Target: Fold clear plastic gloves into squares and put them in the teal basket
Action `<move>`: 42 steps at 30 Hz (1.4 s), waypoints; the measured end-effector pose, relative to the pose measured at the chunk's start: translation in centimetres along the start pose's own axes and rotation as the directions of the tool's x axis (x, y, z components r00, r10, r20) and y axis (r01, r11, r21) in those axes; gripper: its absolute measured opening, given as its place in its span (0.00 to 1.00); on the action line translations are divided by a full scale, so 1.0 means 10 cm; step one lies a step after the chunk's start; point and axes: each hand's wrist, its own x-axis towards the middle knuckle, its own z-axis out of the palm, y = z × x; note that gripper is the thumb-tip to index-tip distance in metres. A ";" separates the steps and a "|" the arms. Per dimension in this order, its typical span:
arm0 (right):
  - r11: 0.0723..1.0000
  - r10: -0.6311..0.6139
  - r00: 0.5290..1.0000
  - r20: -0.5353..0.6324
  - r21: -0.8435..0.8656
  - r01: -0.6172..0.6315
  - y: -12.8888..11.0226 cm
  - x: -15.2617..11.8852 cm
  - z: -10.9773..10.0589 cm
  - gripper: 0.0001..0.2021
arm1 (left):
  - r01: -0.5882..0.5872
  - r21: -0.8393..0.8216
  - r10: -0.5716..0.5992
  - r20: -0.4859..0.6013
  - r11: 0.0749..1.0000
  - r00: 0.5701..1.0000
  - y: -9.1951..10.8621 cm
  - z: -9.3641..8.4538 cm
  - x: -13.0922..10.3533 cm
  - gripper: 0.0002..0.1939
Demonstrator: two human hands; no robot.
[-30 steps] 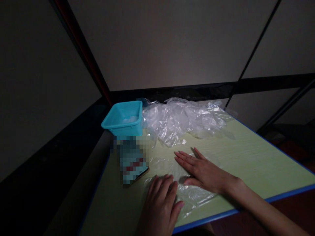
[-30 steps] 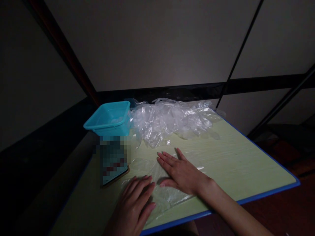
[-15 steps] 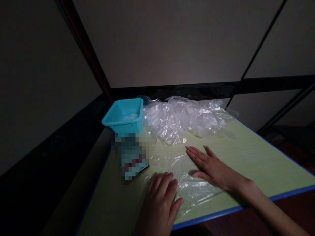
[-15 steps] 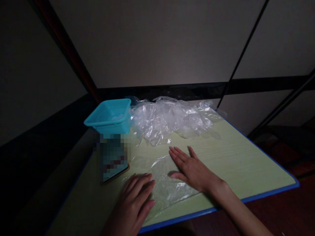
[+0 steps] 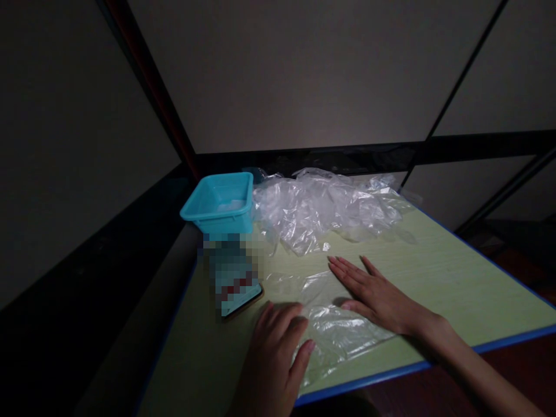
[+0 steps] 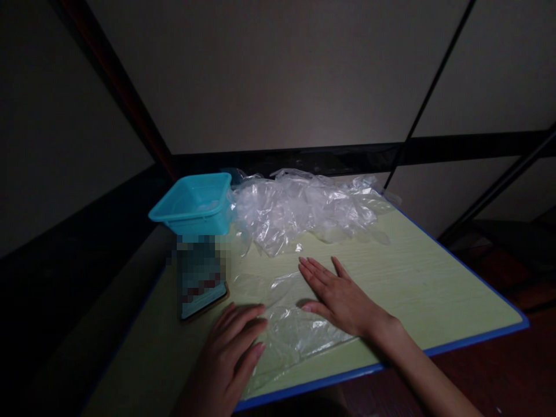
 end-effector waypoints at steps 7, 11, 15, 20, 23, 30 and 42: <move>1.000 -0.008 0.999 -0.034 0.025 0.009 0.00 0.00 -0.01 0.34 | -0.014 0.002 0.014 -0.100 1.000 0.995 0.03 -0.02 0.00 0.08; 0.993 -0.001 0.998 -0.056 0.121 0.008 0.01 -0.01 -0.04 0.34 | -0.062 0.046 0.068 -0.159 0.997 0.985 0.02 -0.01 -0.07 0.10; 0.966 -0.014 0.993 -0.115 0.256 0.043 0.05 -0.07 -0.13 0.33 | -0.130 0.061 0.135 -0.086 0.990 0.987 0.03 0.02 -0.20 0.12; 0.953 -0.090 0.992 -0.092 0.281 0.112 0.11 -0.17 -0.21 0.33 | -0.228 0.041 0.229 -0.012 0.973 0.973 0.08 0.05 -0.28 0.17; 0.973 -0.101 0.993 -0.060 0.203 0.111 0.14 -0.24 -0.22 0.33 | -0.245 0.022 0.244 0.028 0.969 0.969 0.11 0.06 -0.25 0.18; 0.991 -0.060 0.998 -0.021 0.122 0.062 0.17 -0.55 -0.24 0.36 | -0.164 0.004 0.164 0.034 0.986 0.986 0.12 -0.06 -0.12 0.16; 0.983 -0.087 0.996 0.031 0.165 0.081 -0.31 -0.86 -0.38 0.38 | -0.064 0.143 0.055 0.071 0.988 0.996 -0.08 -0.10 0.06 0.15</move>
